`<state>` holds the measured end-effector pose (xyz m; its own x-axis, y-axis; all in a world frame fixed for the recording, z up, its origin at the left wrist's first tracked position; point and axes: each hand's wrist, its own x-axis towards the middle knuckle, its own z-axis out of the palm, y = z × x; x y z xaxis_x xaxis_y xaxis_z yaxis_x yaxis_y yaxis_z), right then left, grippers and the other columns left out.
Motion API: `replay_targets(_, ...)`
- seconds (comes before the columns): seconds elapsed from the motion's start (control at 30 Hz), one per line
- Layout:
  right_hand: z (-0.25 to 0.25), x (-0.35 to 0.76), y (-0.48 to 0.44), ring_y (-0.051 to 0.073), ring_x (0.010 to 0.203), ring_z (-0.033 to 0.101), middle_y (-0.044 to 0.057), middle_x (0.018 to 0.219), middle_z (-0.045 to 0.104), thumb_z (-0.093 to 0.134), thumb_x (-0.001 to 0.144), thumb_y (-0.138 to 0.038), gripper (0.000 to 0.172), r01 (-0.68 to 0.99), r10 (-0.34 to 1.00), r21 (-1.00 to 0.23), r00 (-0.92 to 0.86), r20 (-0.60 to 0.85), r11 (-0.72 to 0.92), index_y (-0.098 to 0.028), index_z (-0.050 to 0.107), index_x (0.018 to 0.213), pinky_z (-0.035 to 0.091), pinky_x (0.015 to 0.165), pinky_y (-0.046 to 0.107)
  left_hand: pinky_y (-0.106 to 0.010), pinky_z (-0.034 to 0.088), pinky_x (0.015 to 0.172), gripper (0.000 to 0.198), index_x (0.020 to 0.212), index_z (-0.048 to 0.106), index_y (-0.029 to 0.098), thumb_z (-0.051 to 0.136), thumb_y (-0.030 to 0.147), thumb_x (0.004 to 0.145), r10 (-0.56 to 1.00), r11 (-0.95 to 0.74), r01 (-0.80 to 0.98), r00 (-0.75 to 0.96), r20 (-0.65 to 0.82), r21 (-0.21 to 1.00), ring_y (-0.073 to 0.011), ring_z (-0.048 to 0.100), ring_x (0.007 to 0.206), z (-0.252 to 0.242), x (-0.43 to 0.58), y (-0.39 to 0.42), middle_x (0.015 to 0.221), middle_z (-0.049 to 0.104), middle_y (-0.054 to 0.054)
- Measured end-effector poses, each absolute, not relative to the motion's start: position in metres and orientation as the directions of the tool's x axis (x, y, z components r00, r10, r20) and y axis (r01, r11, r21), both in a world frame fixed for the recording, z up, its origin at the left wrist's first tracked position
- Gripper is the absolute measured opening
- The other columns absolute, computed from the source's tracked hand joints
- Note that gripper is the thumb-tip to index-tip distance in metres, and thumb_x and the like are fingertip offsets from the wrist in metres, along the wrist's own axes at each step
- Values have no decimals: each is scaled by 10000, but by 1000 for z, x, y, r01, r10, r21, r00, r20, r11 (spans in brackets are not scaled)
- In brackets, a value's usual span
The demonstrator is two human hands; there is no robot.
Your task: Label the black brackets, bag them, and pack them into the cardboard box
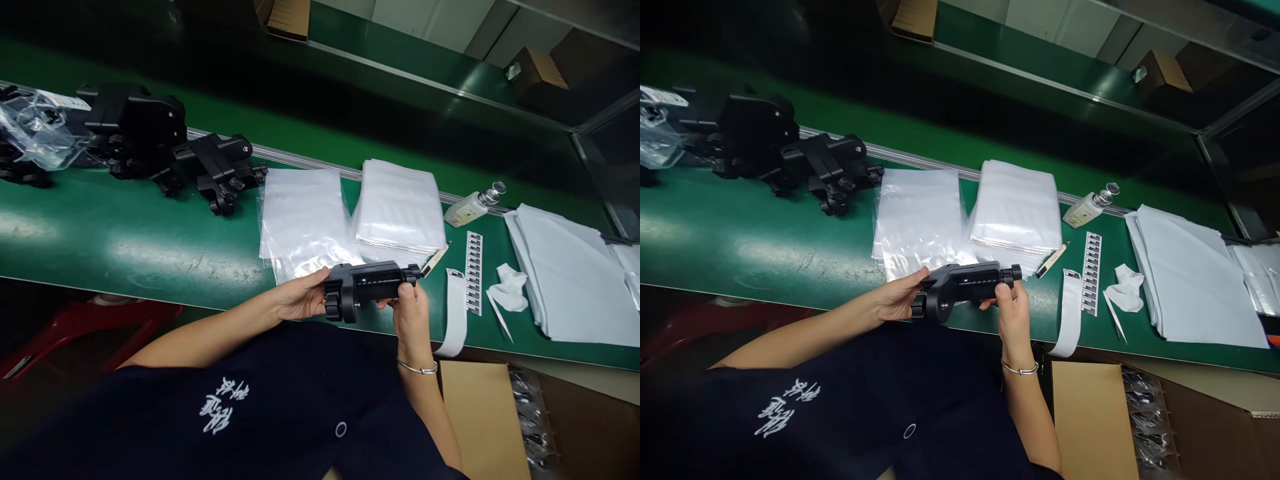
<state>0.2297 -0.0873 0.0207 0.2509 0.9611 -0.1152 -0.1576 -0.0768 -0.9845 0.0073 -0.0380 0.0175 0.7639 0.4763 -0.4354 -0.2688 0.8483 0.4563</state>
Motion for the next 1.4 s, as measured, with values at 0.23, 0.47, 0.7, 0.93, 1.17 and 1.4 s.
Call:
replay_targets(0.23, 37, 224, -91, 159, 519, 617, -7, 672, 652, 672, 794, -608, 424, 93, 977, -996, 214, 15, -5, -206, 608, 913, 526, 479, 278, -239, 555, 678, 569, 1344, 555, 209, 524, 593, 925, 428, 878, -212, 749, -505, 429, -153, 680, 773, 10, 1, -20, 1021, 717, -70)
replay_targets(0.47, 65, 193, -92, 189, 591, 653, 11, 701, 671, 726, 782, -538, 380, 588, 962, -773, -34, 271, 238, -221, 577, 928, 529, 532, 280, -325, 543, 809, 494, 1336, 573, 125, 482, 456, 982, 451, 891, -282, 643, -619, 357, -208, 700, 801, -1, 25, -4, 940, 739, -106)
replay_targets(0.7, 57, 231, -97, 231, 829, 712, 80, 995, 731, 678, 827, -534, 495, 460, 990, -876, -55, 133, 144, -221, 585, 1199, 571, 746, 351, -339, 564, 721, 550, 1302, 603, 185, 624, 531, 875, 521, 845, -270, 605, -601, 461, -228, 699, 776, -4, 29, -1, 983, 737, -100)
replay_targets(0.93, 10, 369, -109, 310, 1051, 635, 180, 1159, 664, 523, 903, -439, 418, 547, 689, -549, 720, -77, -633, -133, 646, 1160, 488, 869, 424, -407, 408, 1103, 766, 1374, 499, 215, 644, 654, 763, 908, 312, 207, 220, -355, 927, -294, 524, 1279, -12, 2, 26, 1433, 525, -102)
replay_targets(1.17, -11, 388, -105, 318, 986, 613, 180, 1064, 648, 658, 794, -367, 261, 468, 591, -437, 782, -200, -768, -147, 648, 934, 451, 776, 377, -590, 359, 1105, 668, 1373, 478, 155, 470, 574, 853, 975, -49, 712, 187, -122, 700, -398, 453, 1331, -14, -9, 34, 1404, 505, -197)
replay_targets(1.4, -6, 368, -117, 197, 773, 587, 37, 825, 646, 514, 841, -412, 225, 421, 763, -762, 629, -146, -493, -208, 608, 832, 450, 693, 288, -405, 532, 877, 336, 1068, 663, 212, 509, 441, 875, 922, -341, 600, 365, 132, 724, -260, 635, 1006, 36, 41, 3, 1127, 663, -91)
